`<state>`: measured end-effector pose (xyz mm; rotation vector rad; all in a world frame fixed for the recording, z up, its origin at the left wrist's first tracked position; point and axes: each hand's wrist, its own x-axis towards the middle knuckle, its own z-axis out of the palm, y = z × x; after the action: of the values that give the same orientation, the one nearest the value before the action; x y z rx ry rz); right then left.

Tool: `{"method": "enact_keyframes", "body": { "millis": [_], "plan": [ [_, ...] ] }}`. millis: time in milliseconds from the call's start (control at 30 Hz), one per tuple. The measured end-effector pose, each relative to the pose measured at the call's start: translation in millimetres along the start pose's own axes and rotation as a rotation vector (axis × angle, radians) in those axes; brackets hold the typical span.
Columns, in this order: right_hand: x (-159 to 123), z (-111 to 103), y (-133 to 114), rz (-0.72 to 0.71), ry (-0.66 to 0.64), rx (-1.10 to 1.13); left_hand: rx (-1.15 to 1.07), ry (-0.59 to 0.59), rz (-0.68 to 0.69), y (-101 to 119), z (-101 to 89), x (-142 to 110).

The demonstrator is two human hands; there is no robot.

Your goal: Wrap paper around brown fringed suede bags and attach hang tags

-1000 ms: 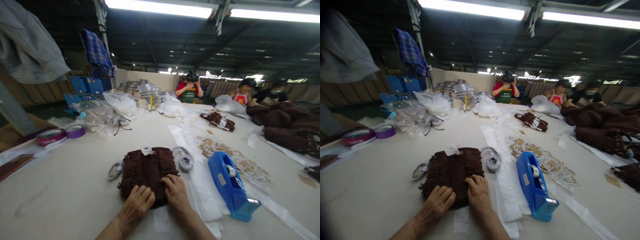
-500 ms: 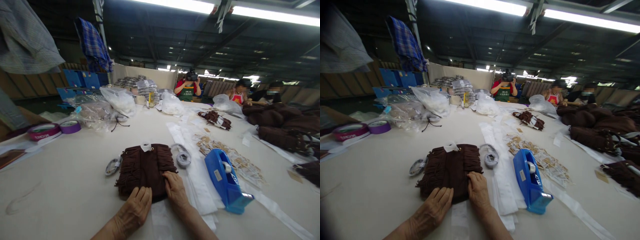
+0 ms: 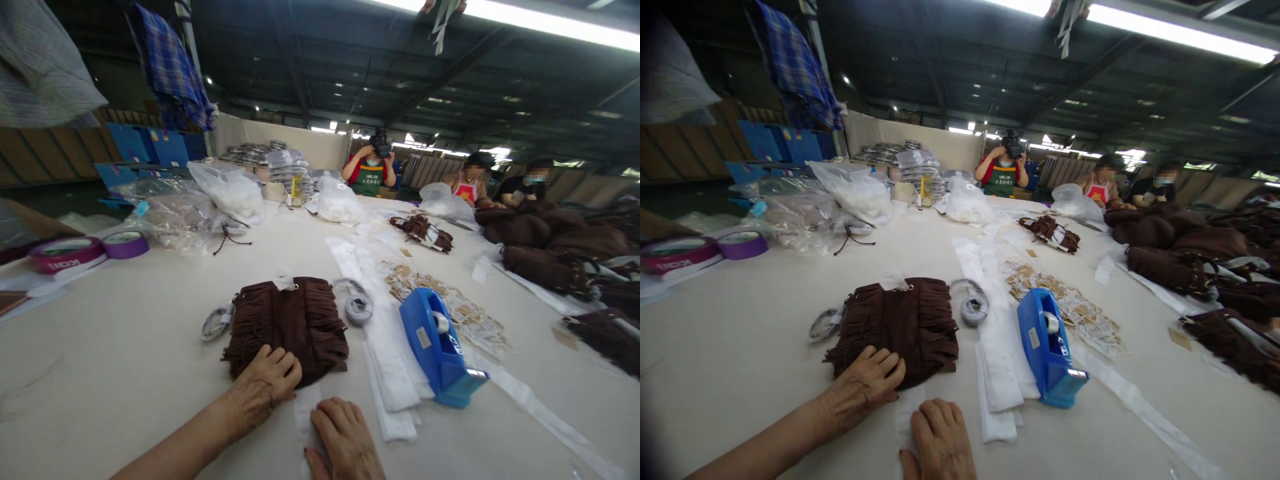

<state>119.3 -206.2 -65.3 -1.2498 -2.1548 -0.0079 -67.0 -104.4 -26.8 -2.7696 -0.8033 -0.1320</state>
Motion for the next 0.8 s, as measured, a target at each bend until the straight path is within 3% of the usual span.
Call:
{"method": "enact_keyframes", "body": {
  "millis": [133,300,533,667,800],
  "plan": [
    [-2.2,9.2,15.6,-0.109,-0.019,-0.043,0.175,-0.047,0.052,9.4,-4.0,3.6],
    [-4.6,18.0,37.8,-0.235,0.034,-0.118,0.269,-0.080,-0.037,25.9,-4.7,16.5],
    [8.1,16.1,20.1,-0.205,0.175,-0.105,0.281,-0.096,-0.035,16.7,-4.4,25.2],
    [7.9,15.3,12.5,-0.136,0.053,-0.119,0.287,-0.076,-0.013,6.6,-10.4,25.2],
    [8.9,5.5,12.6,-0.165,-0.106,-0.099,0.289,-0.058,0.004,1.1,-16.8,24.2]
  ]
}}
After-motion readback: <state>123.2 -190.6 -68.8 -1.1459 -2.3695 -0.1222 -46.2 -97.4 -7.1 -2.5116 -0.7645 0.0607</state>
